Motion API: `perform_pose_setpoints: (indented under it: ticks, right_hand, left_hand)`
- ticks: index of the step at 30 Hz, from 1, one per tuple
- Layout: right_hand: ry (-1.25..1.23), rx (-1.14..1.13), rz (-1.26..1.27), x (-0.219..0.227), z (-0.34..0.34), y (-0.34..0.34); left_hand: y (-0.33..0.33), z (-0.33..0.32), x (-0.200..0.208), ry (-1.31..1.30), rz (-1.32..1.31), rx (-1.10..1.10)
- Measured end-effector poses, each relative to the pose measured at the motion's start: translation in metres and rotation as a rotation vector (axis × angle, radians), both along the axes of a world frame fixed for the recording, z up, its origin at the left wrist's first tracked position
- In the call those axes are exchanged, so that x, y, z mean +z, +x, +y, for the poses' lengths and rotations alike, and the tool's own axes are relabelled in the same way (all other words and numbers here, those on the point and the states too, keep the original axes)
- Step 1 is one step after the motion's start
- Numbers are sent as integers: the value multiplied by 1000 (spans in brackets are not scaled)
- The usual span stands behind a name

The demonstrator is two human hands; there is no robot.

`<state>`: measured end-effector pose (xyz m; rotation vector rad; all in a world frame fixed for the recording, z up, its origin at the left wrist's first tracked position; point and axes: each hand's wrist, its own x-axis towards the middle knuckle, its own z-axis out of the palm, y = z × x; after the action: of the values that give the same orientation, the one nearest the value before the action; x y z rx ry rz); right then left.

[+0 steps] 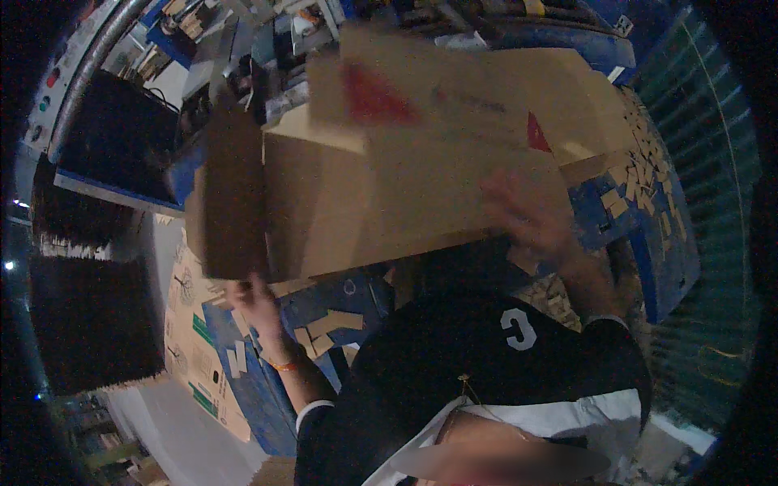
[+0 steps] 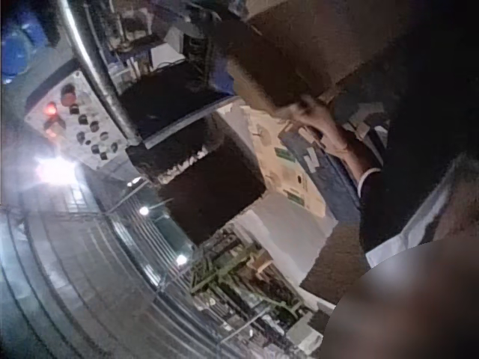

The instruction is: The person repeatedly folds flat cardboard boxes into their three-dimensional shape on a blue workbench. They align the flaps, press the creases, and stack the finished boxes. The process is continuous and repetitive throughout the clip.

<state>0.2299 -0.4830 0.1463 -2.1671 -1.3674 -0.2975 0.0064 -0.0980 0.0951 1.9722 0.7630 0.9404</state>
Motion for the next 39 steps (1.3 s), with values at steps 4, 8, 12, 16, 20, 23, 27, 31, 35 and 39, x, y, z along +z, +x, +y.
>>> perform_pose_setpoints:
  ticks: [4, 8, 12, 16, 20, 23, 27, 31, 35, 39]
  right_hand:
    - [-129, 265, -342, -35, 23, -2]
    - [-208, 303, -277, -48, 20, 5]
    - [-163, 322, -383, -49, 19, 6]
    - [-44, 333, -456, -38, 43, 33]
    - [-81, 323, -324, -26, 77, 91]
    - [-28, 305, -251, -39, 109, 141]
    - [-97, 139, 106, -54, 156, 203]
    - [-158, -119, 416, -57, 209, 236]
    - [-119, -305, -239, -61, 212, 229]
    - [55, -95, -249, -57, 139, 209]
  left_hand:
    - [24, -39, 13, 628, 323, -478]
    - [43, -53, 21, 807, 444, -658]
    - [47, -57, 26, 854, 522, -640]
    - [65, -44, 34, 802, 394, -608]
    - [114, -5, 40, 662, 192, -524]
    - [172, 33, 35, 766, -6, -552]
    - [240, 58, 30, 831, 70, -348]
    - [256, 28, 31, 772, 169, -89]
    - [203, 2, 32, 755, -72, 9]
    - [97, 9, -2, 524, -143, 643]
